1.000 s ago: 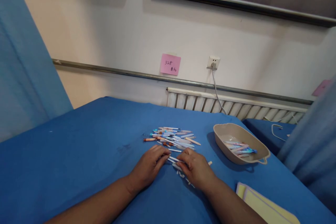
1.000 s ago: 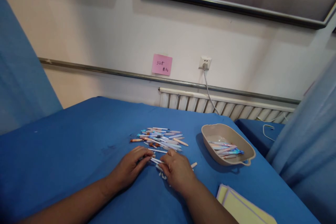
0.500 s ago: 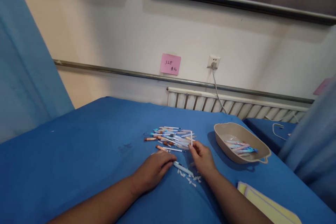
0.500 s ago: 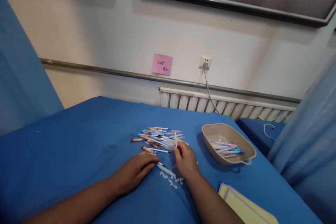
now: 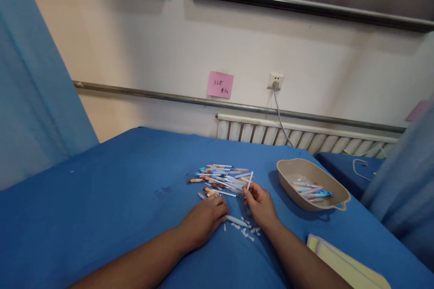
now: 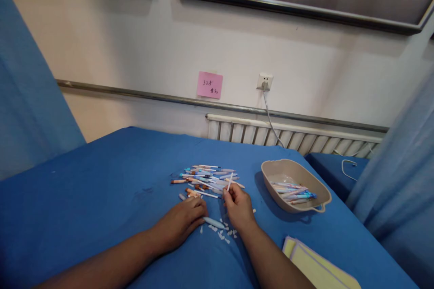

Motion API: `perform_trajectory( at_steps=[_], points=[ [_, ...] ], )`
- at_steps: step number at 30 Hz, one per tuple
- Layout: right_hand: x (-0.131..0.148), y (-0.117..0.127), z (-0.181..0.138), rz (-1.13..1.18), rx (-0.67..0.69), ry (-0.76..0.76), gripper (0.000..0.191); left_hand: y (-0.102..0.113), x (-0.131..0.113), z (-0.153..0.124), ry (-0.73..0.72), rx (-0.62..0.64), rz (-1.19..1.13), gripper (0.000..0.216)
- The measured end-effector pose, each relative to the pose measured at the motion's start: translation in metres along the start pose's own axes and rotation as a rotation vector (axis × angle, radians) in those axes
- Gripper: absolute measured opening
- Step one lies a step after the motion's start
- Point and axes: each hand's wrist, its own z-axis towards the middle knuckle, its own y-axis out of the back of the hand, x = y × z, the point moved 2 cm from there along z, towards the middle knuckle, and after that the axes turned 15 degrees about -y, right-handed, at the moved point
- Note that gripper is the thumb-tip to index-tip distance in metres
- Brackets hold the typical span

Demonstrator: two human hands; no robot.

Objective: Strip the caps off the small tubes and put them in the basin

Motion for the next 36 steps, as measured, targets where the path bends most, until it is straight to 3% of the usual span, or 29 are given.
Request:
perform_trajectory(
  at_steps=[6,12,18,20,23,29,36],
  points=[
    [0.007,0.006,-0.003,-0.041,-0.07,0.025,0.038,0.006,0.006,-0.004,0.11,-0.201,-0.16,0.019],
    [0.014,0.011,-0.003,-0.058,-0.181,0.089,0.039,0.006,0.024,-0.008,0.299,-0.509,-0.393,0.019],
    [0.008,0.001,-0.006,0.167,-0.064,-0.063,0.038,0.002,0.03,-0.008,0.365,-0.697,-0.792,0.029],
    [0.009,-0.004,-0.008,0.267,-0.01,-0.081,0.038,0.002,0.026,-0.007,0.406,-0.693,-0.918,0.036],
    [0.014,-0.008,-0.013,0.393,0.067,-0.105,0.038,-0.001,0.022,-0.007,0.452,-0.591,-1.024,0.042],
    [0.021,-0.01,-0.022,0.675,0.202,-0.231,0.035,-0.009,0.022,-0.008,0.413,-0.412,-1.102,0.044],
    [0.022,-0.011,-0.024,0.69,0.202,-0.245,0.035,-0.007,0.018,-0.008,0.321,-0.315,-1.088,0.04]
  ],
)
